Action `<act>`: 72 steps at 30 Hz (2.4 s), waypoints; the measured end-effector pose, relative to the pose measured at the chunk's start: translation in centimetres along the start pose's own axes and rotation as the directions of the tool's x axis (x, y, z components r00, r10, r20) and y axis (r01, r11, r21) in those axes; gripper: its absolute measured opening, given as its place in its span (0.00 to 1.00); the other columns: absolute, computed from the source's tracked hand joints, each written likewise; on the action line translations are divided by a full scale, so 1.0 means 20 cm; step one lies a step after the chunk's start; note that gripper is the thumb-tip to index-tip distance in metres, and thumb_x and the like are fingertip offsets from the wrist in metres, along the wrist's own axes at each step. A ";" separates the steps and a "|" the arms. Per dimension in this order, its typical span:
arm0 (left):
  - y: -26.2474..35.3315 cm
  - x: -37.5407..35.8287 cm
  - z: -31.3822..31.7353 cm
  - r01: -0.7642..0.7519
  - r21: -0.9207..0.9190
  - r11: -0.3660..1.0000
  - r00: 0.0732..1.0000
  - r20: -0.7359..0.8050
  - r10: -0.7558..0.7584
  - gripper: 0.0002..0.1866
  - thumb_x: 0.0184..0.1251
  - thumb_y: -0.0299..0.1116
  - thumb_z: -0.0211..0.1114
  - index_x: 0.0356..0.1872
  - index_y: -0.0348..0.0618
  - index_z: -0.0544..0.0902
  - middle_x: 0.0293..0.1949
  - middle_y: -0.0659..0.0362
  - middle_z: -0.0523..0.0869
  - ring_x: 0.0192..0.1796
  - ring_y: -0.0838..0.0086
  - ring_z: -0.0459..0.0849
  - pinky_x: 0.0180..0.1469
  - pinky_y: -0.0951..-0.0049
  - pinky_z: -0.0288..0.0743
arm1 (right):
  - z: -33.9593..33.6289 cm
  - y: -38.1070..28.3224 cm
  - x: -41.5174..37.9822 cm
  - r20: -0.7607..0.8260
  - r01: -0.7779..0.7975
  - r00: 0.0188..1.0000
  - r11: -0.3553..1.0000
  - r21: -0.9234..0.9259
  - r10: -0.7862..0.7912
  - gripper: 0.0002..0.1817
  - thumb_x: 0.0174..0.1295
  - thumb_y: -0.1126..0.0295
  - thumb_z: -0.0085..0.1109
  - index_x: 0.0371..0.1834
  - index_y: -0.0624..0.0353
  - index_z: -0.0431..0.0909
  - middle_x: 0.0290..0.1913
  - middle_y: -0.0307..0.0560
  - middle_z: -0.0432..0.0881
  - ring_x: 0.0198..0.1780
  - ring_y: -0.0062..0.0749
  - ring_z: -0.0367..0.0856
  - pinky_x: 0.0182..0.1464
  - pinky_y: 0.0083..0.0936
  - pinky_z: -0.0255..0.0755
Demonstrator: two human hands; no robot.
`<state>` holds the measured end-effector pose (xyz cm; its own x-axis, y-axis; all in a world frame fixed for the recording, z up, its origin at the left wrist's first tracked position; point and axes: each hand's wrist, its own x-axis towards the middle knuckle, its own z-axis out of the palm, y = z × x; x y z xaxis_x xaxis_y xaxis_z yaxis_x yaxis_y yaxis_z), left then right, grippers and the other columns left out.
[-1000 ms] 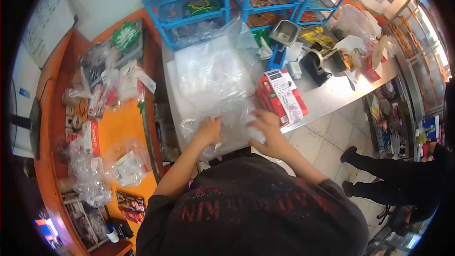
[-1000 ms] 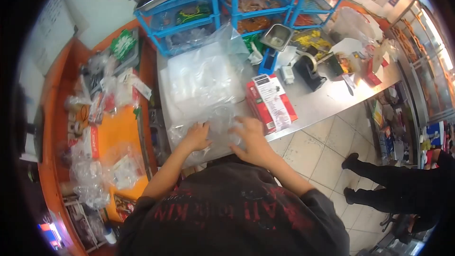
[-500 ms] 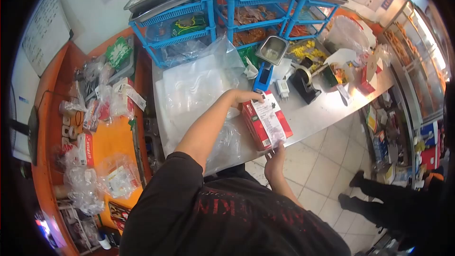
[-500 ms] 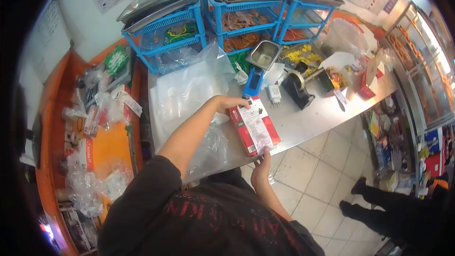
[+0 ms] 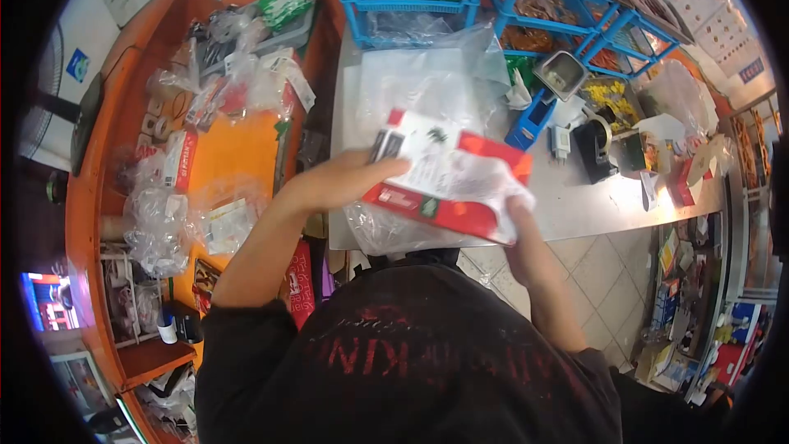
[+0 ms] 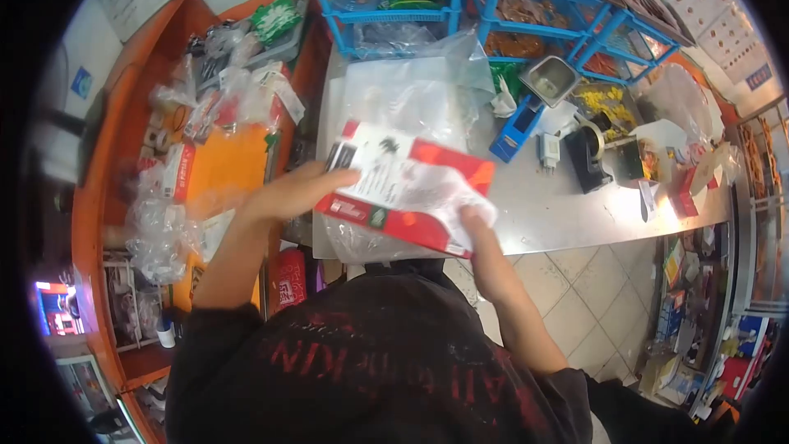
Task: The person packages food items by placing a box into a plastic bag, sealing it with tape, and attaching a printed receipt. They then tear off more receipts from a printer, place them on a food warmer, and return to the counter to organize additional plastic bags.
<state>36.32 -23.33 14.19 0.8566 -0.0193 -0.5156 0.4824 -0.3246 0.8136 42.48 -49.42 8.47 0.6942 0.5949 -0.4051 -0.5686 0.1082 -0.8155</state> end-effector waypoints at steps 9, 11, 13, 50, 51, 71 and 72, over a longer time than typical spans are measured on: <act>-0.70 0.13 0.26 -0.091 -0.391 0.916 0.971 -0.240 -0.006 0.28 0.64 0.49 0.49 0.54 0.33 0.71 0.48 0.55 0.78 0.48 0.71 0.76 0.52 0.74 0.67 | -0.18 0.43 0.45 0.046 -0.105 0.989 0.876 -0.472 0.144 0.32 0.58 0.46 0.45 0.55 0.62 0.67 0.51 0.44 0.72 0.49 0.28 0.69 0.51 0.25 0.61; -0.90 0.20 0.30 0.000 -0.334 0.942 0.978 -0.195 -0.069 0.29 0.64 0.50 0.49 0.54 0.33 0.71 0.49 0.54 0.78 0.48 0.70 0.76 0.51 0.73 0.67 | -0.28 0.49 0.51 0.062 -0.021 0.996 0.842 -0.538 0.065 0.31 0.59 0.46 0.44 0.52 0.64 0.69 0.45 0.46 0.74 0.43 0.29 0.71 0.46 0.25 0.64; -0.72 0.09 0.19 0.212 -0.210 0.954 0.956 -0.159 -0.247 0.28 0.62 0.51 0.52 0.52 0.35 0.73 0.49 0.50 0.78 0.47 0.68 0.77 0.48 0.70 0.69 | -0.30 0.27 0.48 0.026 -0.065 0.995 0.859 -0.508 0.091 0.30 0.59 0.47 0.44 0.51 0.65 0.69 0.45 0.46 0.75 0.42 0.29 0.71 0.45 0.24 0.65; -0.26 -0.33 -0.12 -0.388 -0.162 0.907 0.849 -0.446 0.284 0.04 0.55 0.28 0.61 0.24 0.39 0.78 0.23 0.63 0.79 0.29 0.80 0.77 0.33 0.81 0.66 | -0.04 -0.32 0.31 0.022 0.286 0.944 0.784 -0.551 -0.330 0.07 0.51 0.69 0.53 0.29 0.63 0.74 0.25 0.43 0.77 0.29 0.28 0.74 0.33 0.23 0.67; -0.26 -0.31 -0.10 -0.388 -0.160 0.908 0.849 -0.444 0.285 0.04 0.55 0.28 0.61 0.24 0.39 0.78 0.23 0.63 0.79 0.29 0.80 0.77 0.33 0.81 0.66 | 0.00 -0.36 0.28 0.109 0.412 0.907 0.801 -0.435 -0.407 0.08 0.53 0.69 0.53 0.32 0.62 0.73 0.24 0.41 0.76 0.28 0.23 0.73 0.32 0.21 0.66; -0.26 -0.47 0.01 -0.566 -0.325 0.758 0.787 -0.488 0.378 0.04 0.57 0.22 0.62 0.28 0.37 0.75 0.27 0.66 0.78 0.30 0.87 0.74 0.33 0.85 0.67 | 0.28 -0.42 -0.09 0.420 0.509 0.859 0.570 -0.645 -0.292 0.12 0.52 0.78 0.56 0.42 0.63 0.73 0.26 0.33 0.68 0.28 0.13 0.62 0.31 0.13 0.58; -0.28 -0.46 0.02 -0.552 -0.359 0.753 0.790 -0.515 0.333 0.04 0.57 0.22 0.62 0.27 0.37 0.74 0.27 0.66 0.78 0.29 0.88 0.74 0.32 0.85 0.66 | 0.28 -0.40 -0.09 0.452 0.543 0.835 0.595 -0.593 -0.312 0.13 0.52 0.78 0.57 0.42 0.63 0.73 0.26 0.33 0.68 0.28 0.13 0.63 0.30 0.12 0.59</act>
<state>25.69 -21.71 14.36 0.9317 0.3632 0.0022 -0.0435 0.1056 0.9935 43.30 -46.79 18.00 0.5577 0.8236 0.1029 0.3001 -0.0845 -0.9501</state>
